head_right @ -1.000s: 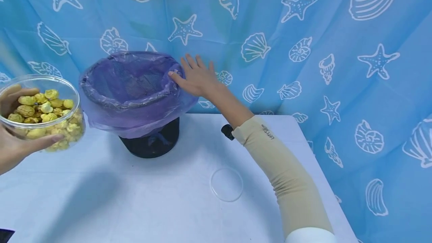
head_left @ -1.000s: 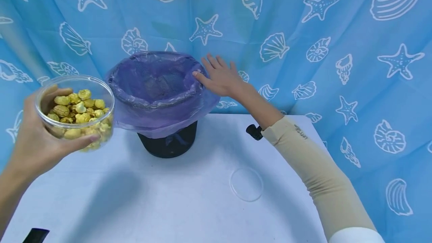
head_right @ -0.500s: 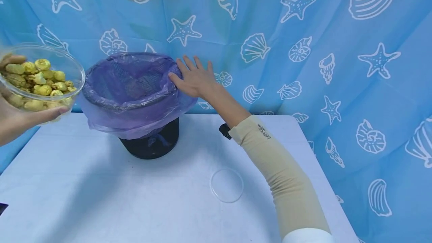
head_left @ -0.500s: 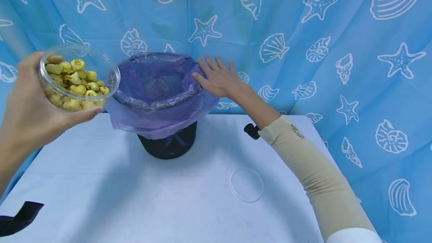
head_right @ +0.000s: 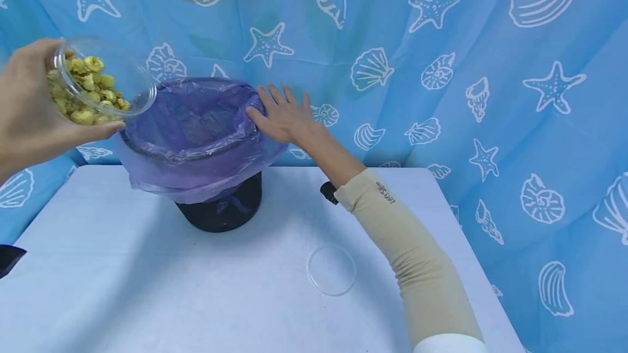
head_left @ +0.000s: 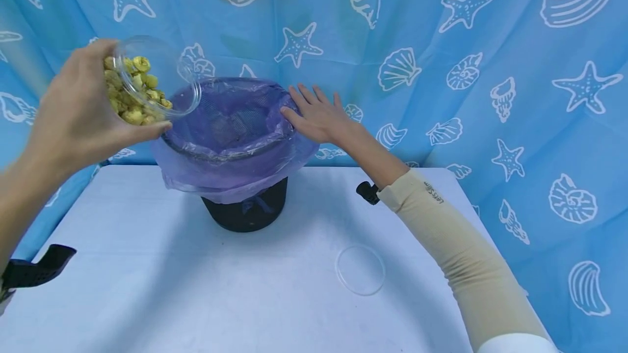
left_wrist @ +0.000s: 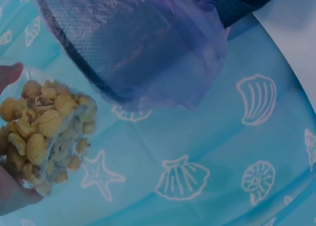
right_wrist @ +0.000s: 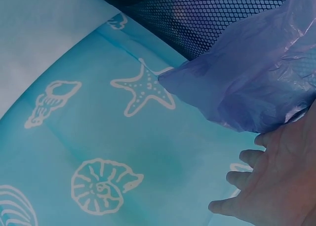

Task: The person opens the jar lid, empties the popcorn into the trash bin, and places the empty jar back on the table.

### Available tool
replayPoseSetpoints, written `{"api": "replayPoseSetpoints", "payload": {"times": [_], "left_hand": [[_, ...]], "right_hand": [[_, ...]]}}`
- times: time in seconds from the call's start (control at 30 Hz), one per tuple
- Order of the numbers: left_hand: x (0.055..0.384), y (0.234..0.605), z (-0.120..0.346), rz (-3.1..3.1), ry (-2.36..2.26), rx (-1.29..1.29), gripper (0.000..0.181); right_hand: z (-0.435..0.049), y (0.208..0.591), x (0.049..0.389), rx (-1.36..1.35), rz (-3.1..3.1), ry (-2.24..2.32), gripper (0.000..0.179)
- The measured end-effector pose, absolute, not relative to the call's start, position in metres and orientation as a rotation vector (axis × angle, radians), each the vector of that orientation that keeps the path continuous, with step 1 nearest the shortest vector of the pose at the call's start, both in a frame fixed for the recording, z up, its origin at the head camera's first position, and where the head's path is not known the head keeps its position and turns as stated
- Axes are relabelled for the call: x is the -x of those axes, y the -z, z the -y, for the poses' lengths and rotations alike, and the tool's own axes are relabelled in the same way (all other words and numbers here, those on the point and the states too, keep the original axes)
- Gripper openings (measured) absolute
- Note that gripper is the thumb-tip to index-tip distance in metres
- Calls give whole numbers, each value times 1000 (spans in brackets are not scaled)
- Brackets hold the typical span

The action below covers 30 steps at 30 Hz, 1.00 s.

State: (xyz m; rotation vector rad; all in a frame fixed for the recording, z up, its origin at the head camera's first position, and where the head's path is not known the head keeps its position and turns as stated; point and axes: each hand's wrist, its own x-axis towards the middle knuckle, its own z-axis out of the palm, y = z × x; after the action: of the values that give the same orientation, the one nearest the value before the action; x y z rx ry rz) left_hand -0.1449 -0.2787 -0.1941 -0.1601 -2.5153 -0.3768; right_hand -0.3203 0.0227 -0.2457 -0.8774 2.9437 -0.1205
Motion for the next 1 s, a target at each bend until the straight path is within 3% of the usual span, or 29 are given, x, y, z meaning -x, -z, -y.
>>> {"api": "replayPoseSetpoints", "payload": {"times": [1.0], "left_hand": [[191, 193, 273, 2592, -65, 449, 119]], "right_hand": [[-23, 247, 321, 880, -2946, 134, 73]]}}
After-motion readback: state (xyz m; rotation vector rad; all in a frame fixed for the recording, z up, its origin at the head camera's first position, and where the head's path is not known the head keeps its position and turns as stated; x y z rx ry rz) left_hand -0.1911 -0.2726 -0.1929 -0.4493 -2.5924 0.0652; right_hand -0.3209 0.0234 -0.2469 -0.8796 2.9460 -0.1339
